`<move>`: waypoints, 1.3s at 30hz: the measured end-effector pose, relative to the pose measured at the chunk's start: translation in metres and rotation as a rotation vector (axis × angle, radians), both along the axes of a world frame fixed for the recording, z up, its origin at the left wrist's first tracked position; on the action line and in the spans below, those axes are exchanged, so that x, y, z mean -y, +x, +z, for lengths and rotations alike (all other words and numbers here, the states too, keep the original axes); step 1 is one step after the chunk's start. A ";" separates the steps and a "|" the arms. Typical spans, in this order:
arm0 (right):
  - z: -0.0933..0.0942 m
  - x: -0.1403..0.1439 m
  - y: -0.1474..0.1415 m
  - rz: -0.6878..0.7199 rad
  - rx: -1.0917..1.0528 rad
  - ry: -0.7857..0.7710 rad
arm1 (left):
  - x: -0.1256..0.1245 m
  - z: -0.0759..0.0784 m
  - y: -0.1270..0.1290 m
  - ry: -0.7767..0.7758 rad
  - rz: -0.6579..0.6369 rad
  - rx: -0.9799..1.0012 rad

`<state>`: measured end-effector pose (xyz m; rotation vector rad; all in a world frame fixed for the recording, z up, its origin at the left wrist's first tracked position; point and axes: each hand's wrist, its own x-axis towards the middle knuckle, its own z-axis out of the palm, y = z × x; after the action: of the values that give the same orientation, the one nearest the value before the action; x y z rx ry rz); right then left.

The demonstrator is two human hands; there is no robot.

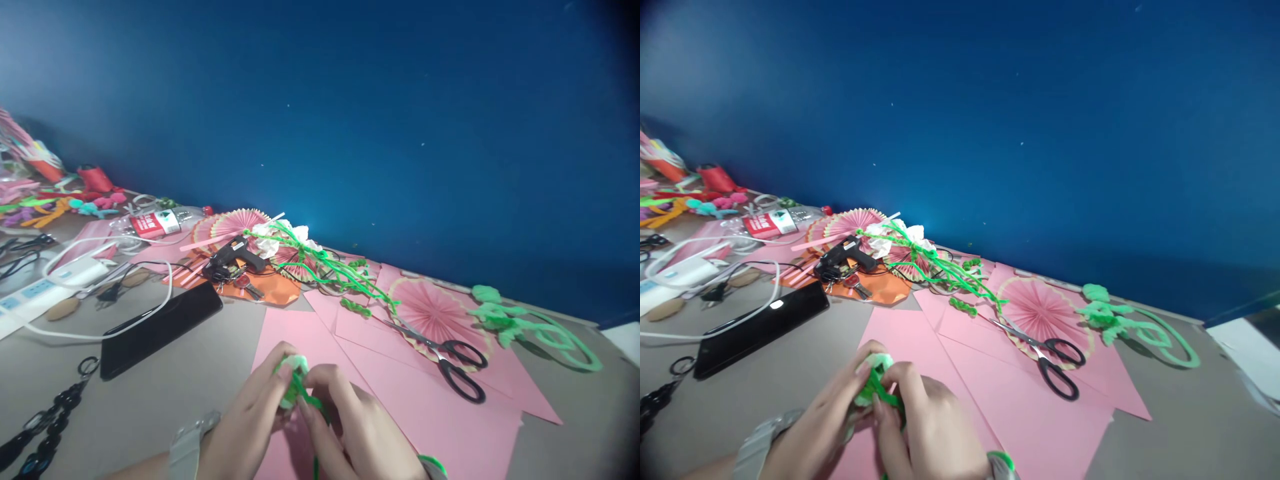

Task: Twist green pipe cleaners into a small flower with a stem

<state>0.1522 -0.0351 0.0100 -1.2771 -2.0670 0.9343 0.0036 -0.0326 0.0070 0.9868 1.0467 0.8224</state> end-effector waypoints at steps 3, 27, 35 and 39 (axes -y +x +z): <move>0.003 -0.002 -0.002 -0.048 -0.134 -0.173 | -0.001 -0.001 -0.002 -0.012 0.061 -0.016; 0.003 -0.012 0.004 -0.063 -0.113 -0.176 | -0.006 -0.011 -0.012 -0.024 -0.148 0.385; 0.013 -0.030 0.026 0.288 -0.280 -0.709 | -0.009 -0.012 -0.018 0.074 -0.116 0.450; 0.016 -0.037 0.035 0.180 -0.251 -0.657 | -0.008 -0.003 -0.022 0.138 -0.213 0.370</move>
<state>0.1868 0.0017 0.0257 -1.1930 -1.7528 1.8591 -0.0183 -0.0248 0.0038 0.9953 0.5639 0.8682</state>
